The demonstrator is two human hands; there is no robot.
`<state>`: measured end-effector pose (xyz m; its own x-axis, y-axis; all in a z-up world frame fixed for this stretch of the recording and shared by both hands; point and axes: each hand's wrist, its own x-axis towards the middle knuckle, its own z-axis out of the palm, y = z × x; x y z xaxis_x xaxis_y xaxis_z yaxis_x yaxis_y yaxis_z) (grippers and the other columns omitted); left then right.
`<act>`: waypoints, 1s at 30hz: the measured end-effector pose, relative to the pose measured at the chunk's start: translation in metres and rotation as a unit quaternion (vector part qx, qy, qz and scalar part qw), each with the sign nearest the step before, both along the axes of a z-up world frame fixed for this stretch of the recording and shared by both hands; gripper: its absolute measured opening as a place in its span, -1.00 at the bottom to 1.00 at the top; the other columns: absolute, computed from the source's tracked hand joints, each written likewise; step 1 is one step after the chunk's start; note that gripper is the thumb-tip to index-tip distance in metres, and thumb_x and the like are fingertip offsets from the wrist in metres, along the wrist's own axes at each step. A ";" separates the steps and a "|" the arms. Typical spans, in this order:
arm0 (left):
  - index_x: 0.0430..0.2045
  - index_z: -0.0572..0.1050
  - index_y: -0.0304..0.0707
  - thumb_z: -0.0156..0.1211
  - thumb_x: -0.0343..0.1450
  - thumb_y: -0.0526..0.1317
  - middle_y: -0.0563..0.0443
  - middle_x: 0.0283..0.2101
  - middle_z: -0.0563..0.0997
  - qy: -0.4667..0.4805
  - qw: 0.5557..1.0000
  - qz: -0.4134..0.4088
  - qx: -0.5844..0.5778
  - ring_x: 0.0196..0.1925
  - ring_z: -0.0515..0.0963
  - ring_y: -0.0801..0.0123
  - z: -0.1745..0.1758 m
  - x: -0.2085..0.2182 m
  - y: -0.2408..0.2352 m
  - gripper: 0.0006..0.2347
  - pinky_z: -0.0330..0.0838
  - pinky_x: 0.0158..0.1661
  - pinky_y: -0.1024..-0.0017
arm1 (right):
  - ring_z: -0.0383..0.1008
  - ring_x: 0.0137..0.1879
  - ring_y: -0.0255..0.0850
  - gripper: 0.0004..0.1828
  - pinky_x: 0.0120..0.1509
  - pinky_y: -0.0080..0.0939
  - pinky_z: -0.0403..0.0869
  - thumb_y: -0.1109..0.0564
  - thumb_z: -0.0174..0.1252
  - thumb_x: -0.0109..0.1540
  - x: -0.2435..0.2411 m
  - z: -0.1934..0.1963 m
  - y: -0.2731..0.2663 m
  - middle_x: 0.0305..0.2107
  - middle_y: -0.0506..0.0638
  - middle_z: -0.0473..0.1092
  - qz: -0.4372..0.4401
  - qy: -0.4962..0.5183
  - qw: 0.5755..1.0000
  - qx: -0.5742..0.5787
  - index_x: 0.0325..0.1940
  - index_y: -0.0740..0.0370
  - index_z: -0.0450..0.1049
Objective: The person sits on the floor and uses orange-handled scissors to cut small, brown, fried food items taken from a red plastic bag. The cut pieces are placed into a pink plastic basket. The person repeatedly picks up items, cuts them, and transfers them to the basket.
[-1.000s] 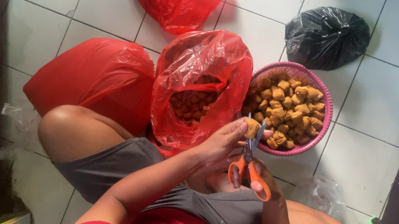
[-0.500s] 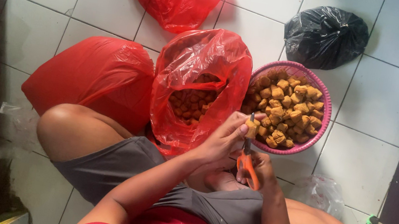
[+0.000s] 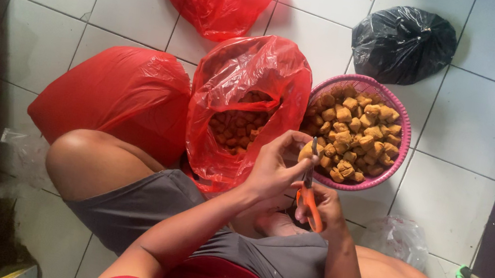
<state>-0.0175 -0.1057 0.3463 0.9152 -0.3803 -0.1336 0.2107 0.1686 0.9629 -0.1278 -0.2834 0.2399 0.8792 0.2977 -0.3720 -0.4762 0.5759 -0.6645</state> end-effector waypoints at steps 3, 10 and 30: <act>-0.04 0.46 -0.46 0.16 0.49 -0.40 -0.04 -0.11 0.64 -0.011 1.000 -0.005 -0.026 -0.05 0.63 0.48 -0.008 0.002 0.002 -0.82 0.55 0.01 0.43 | 0.41 -0.52 -0.31 -0.35 -0.42 -0.36 0.37 0.27 0.44 0.05 -0.001 0.000 -0.002 -0.58 0.02 0.42 0.017 -0.032 0.999 -0.017 0.18 0.60 0.44; -0.10 0.44 -0.47 0.01 0.56 -0.37 -0.05 -0.11 0.62 0.108 0.987 -0.013 -0.116 -0.08 0.65 0.42 -0.041 0.006 0.006 -0.88 0.63 0.01 0.32 | 0.39 -0.53 -0.34 -0.39 -0.45 -0.39 0.35 0.15 0.42 0.14 0.000 -0.005 -0.002 -0.59 -0.03 0.42 0.020 -0.045 0.998 0.040 0.19 0.55 0.45; 0.10 0.47 -0.29 0.31 0.40 -0.13 -0.34 0.24 0.49 -0.249 0.930 0.069 0.261 0.26 0.48 -0.08 -0.155 0.055 -0.064 -0.60 0.37 0.20 0.20 | 0.35 -0.50 -0.30 -0.57 -0.45 -0.32 0.36 0.13 0.18 0.33 0.009 0.024 -0.009 -0.50 -0.06 0.32 -0.218 -0.046 0.965 -0.134 0.22 0.44 0.36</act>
<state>0.0371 -0.1693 0.1915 0.9484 -0.2576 0.1852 -0.2716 -0.3575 0.8936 -0.1183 -0.2925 0.2634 0.9323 -0.2053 -0.2977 -0.1580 0.5092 -0.8460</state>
